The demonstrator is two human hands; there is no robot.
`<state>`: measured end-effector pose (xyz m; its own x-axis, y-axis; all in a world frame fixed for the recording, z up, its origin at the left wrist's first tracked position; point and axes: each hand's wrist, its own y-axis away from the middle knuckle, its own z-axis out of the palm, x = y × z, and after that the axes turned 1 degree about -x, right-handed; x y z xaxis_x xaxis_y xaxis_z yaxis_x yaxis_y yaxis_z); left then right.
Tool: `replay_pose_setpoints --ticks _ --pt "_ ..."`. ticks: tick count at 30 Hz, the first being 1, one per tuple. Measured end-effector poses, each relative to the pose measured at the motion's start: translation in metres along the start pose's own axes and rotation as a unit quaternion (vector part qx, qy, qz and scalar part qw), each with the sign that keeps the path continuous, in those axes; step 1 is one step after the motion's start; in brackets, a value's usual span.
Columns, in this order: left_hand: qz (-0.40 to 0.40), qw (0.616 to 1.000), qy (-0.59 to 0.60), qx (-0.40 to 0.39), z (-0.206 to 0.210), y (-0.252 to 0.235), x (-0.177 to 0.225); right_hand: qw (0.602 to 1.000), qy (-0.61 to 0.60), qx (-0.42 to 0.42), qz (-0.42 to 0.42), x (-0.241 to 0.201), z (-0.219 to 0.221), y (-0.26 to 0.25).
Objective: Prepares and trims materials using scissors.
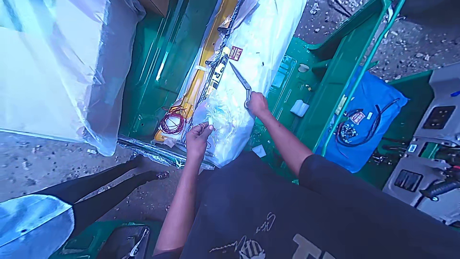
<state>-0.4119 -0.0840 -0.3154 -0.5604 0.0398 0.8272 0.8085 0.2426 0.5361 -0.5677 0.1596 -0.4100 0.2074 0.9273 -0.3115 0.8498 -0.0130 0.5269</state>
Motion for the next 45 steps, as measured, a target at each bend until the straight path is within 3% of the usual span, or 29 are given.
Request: replay_pose_setpoints --ticks 5,9,13,16,17,19,21,22,23,25,27,28,30,31,33,35,37,38,40,43,45 --pt "0.047 0.997 -0.056 0.022 -0.015 -0.008 -0.009 0.99 0.018 0.062 -0.123 -0.039 -0.005 0.016" --pt "0.075 0.983 -0.167 0.019 -0.021 -0.021 -0.014 0.999 0.008 -0.019 -0.051 -0.056 0.028 -0.004" --pt "0.1 0.959 -0.265 0.02 -0.022 -0.047 -0.021 0.999 0.022 -0.026 -0.015 -0.059 0.037 -0.001" --pt "0.093 0.946 -0.31 -0.008 -0.022 -0.066 -0.028 0.987 -0.16 -0.016 0.016 -0.041 0.035 0.001" --pt "0.087 0.945 -0.314 -0.02 -0.022 -0.072 -0.032 0.96 -0.274 -0.031 0.035 -0.035 0.029 0.007" --pt "0.066 0.946 -0.312 -0.053 -0.023 -0.076 -0.042 0.851 -0.51 -0.104 0.073 -0.028 0.017 0.036" --pt "0.042 0.936 -0.334 -0.101 -0.027 -0.075 -0.038 0.758 -0.628 -0.161 0.07 -0.026 0.0 0.07" --pt "0.034 0.922 -0.367 -0.12 -0.031 -0.068 -0.031 0.75 -0.638 -0.168 0.042 -0.027 -0.006 0.09" --pt "0.032 0.899 -0.42 -0.121 -0.036 -0.056 -0.02 0.767 -0.622 -0.159 0.002 -0.03 -0.01 0.109" --pt "0.059 0.853 -0.514 -0.068 -0.047 -0.025 0.008 0.84 -0.528 -0.1 -0.082 -0.039 -0.016 0.142" --pt "0.149 0.869 -0.472 -0.028 -0.052 0.003 0.031 0.903 -0.397 -0.025 -0.164 -0.05 -0.019 0.165" --pt "0.18 0.901 -0.393 -0.045 -0.048 0.014 0.036 0.913 -0.352 0.008 -0.204 -0.055 -0.018 0.175" --pt "0.124 0.972 -0.138 -0.141 -0.033 0.022 0.037 0.91 -0.3 0.067 -0.278 -0.066 -0.016 0.188" --pt "0.072 0.982 -0.015 -0.174 -0.025 0.025 0.034 0.905 -0.29 0.083 -0.299 -0.07 -0.013 0.193" --pt "0.032 0.978 0.117 -0.169 -0.011 0.025 0.031 0.898 -0.295 0.08 -0.318 -0.075 -0.016 0.195" --pt "0.018 0.973 0.179 -0.147 -0.009 0.023 0.026 0.879 -0.361 0.06 -0.307 -0.065 -0.024 0.182" --pt "-0.015 0.962 0.25 -0.111 -0.014 0.022 0.021 0.894 -0.363 0.136 -0.224 -0.044 -0.028 0.145" --pt "-0.032 0.954 0.284 -0.094 -0.019 0.021 0.019 0.927 -0.293 0.173 -0.159 -0.033 -0.025 0.119" --pt "-0.049 0.938 0.335 -0.078 -0.028 0.021 0.016 0.975 -0.152 0.148 -0.057 -0.014 -0.006 0.067" --pt "-0.021 0.926 0.373 -0.049 -0.032 0.023 0.012 0.997 -0.025 0.07 -0.032 0.003 0.025 0.025" --pt "0.016 0.922 0.387 -0.032 -0.039 0.024 0.01 0.997 0.013 0.065 -0.034 -0.001 0.031 0.02"
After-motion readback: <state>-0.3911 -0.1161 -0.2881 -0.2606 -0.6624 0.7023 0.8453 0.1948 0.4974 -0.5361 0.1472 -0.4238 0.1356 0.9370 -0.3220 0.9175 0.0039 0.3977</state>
